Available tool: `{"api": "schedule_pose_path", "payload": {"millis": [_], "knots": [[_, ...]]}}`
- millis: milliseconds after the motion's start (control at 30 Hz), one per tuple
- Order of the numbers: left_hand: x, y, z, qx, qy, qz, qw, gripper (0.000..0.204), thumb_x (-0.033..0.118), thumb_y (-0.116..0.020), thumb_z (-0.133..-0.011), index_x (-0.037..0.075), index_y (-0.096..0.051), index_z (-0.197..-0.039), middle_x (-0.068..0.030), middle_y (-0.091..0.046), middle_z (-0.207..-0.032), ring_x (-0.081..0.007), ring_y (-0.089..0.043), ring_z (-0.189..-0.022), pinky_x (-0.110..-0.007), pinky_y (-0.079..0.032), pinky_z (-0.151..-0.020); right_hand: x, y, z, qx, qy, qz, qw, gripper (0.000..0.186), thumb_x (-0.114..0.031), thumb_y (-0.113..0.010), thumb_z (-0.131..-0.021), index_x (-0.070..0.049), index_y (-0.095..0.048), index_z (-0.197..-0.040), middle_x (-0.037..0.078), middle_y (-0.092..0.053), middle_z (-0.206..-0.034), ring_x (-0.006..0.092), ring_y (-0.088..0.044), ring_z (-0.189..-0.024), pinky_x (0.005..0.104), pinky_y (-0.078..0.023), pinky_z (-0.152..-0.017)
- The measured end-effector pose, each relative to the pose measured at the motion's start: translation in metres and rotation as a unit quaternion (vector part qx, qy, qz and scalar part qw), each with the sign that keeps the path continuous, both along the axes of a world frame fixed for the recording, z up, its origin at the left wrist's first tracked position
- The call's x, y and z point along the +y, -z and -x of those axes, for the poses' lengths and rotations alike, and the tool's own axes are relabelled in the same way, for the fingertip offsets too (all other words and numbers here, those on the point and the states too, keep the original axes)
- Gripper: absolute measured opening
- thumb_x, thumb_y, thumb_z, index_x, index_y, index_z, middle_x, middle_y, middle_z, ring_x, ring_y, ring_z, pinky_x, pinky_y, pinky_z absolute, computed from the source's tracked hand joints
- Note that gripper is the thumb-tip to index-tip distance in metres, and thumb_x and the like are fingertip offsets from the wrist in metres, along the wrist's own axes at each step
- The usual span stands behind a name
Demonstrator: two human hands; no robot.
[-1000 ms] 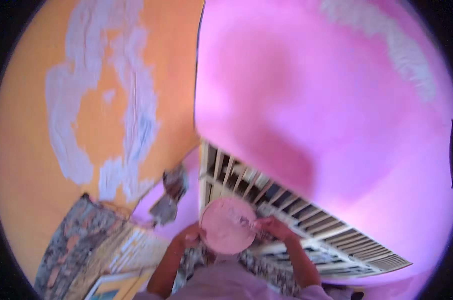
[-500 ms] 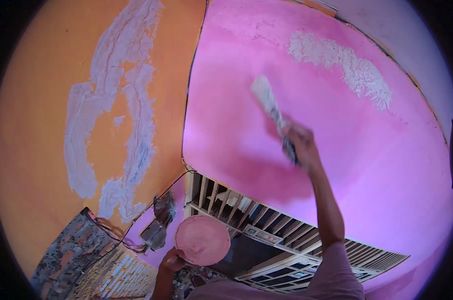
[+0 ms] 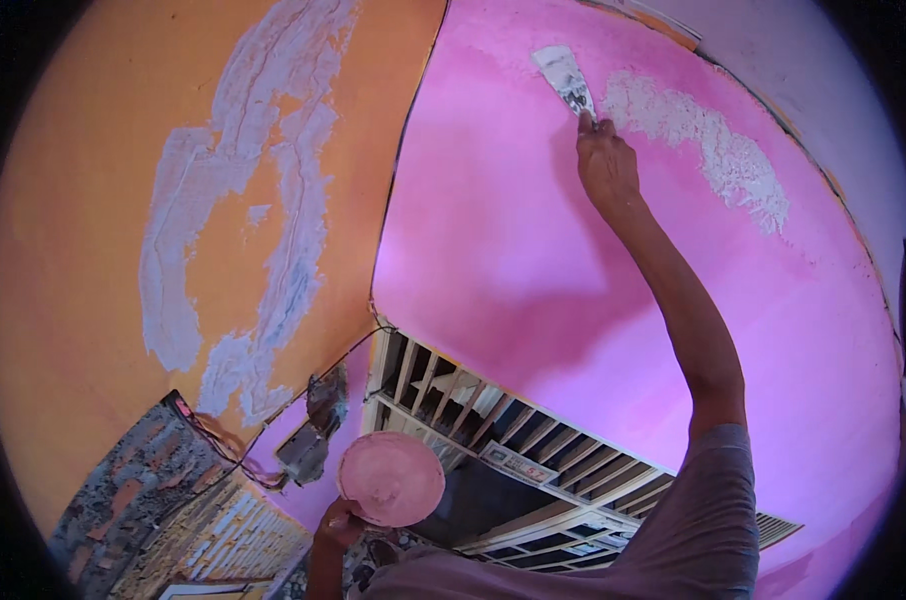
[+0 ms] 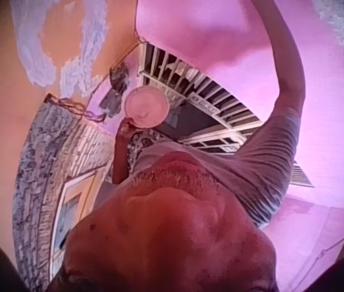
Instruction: The person repairs the wall by scooping putty from a round lid with a putty knife and applying it across sections of the wall.
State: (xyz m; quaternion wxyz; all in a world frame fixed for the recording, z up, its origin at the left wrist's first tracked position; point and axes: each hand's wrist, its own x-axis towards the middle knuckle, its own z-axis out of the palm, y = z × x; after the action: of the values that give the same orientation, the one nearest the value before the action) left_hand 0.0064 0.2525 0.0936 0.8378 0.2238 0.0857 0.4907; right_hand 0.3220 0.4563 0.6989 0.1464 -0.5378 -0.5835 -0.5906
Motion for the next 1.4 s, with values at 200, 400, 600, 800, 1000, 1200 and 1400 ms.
{"api": "schedule_pose_path", "payload": {"millis": [200, 400, 600, 800, 1000, 1200, 1400], "knots": [[-0.010, -0.056, 0.001, -0.007, 0.062, 0.125, 0.990, 0.059, 0.007, -0.055, -0.065, -0.005, -0.043, -0.122, -0.0214, -0.055, -0.113, -0.0403, -0.057, -0.098, -0.058, -0.052, -0.076, -0.041, -0.001, 0.024, 0.048, 0.031, 0.071, 0.996, 0.025, -0.005, -0.047, -0.085, 0.003, -0.054, -0.107, 0.020, -0.058, -0.092, 0.0301, -0.064, -0.071, 0.0382, -0.055, -0.059], [-0.016, -0.062, -0.006, 0.013, 0.044, 0.137, 0.989, 0.055, 0.008, -0.056, -0.068, -0.006, -0.044, -0.120, -0.0219, -0.055, -0.111, -0.0405, -0.058, -0.096, -0.060, -0.051, -0.077, -0.016, -0.028, 0.055, 0.007, -0.063, -0.007, 0.998, 0.013, -0.006, -0.051, -0.079, -0.002, -0.061, -0.086, 0.015, -0.062, -0.082, 0.0263, -0.064, -0.077, 0.0379, -0.053, -0.063], [-0.018, -0.023, -0.008, -0.019, 0.029, 0.132, 0.991, 0.054, 0.009, -0.057, -0.067, -0.006, -0.046, -0.118, -0.0210, -0.056, -0.110, -0.0402, -0.057, -0.096, -0.060, -0.050, -0.077, -0.016, -0.013, 0.058, -0.019, -0.031, 0.029, 0.999, 0.012, -0.006, -0.052, -0.077, -0.003, -0.063, -0.075, 0.013, -0.063, -0.077, 0.0238, -0.063, -0.077, 0.0340, -0.054, -0.058], [-0.013, -0.057, -0.008, -0.013, 0.027, 0.158, 0.987, 0.052, 0.005, -0.055, -0.063, -0.009, -0.049, -0.112, -0.0211, -0.058, -0.107, -0.0389, -0.058, -0.094, -0.057, -0.051, -0.076, -0.025, 0.002, 0.037, 0.030, 0.000, 0.025, 0.999, 0.019, -0.007, -0.050, -0.082, 0.000, -0.060, -0.096, 0.017, -0.060, -0.086, 0.0263, -0.064, -0.069, 0.0352, -0.055, -0.057], [-0.011, -0.029, -0.012, -0.018, 0.007, 0.123, 0.992, 0.050, 0.006, -0.056, -0.065, -0.009, -0.049, -0.112, -0.0201, -0.058, -0.109, -0.0368, -0.058, -0.095, -0.054, -0.051, -0.078, 0.028, 0.022, 0.016, 0.027, -0.007, -0.013, 1.000, 0.030, -0.007, -0.048, -0.085, 0.005, -0.050, -0.113, 0.018, -0.057, -0.089, 0.0278, -0.065, -0.067, 0.0344, -0.055, -0.055], [-0.014, -0.056, -0.018, -0.039, 0.017, 0.114, 0.993, 0.050, 0.006, -0.055, -0.066, -0.007, -0.049, -0.113, -0.0190, -0.057, -0.110, -0.0360, -0.058, -0.097, -0.055, -0.051, -0.080, -0.019, 0.035, 0.027, 0.130, 0.013, 0.100, 0.986, 0.041, -0.003, -0.045, -0.082, 0.003, -0.045, -0.122, 0.024, -0.057, -0.095, 0.0357, -0.064, -0.075, 0.0431, -0.054, -0.064], [-0.019, -0.035, -0.018, -0.033, -0.008, 0.104, 0.994, 0.047, 0.006, -0.054, -0.066, -0.007, -0.051, -0.111, -0.0190, -0.060, -0.104, -0.0366, -0.060, -0.093, -0.055, -0.052, -0.078, -0.025, -0.016, 0.080, 0.088, -0.039, 0.071, 0.993, 0.022, -0.004, -0.049, -0.081, 0.004, -0.060, -0.098, 0.022, -0.062, -0.085, 0.0314, -0.064, -0.080, 0.0396, -0.054, -0.067]]}}
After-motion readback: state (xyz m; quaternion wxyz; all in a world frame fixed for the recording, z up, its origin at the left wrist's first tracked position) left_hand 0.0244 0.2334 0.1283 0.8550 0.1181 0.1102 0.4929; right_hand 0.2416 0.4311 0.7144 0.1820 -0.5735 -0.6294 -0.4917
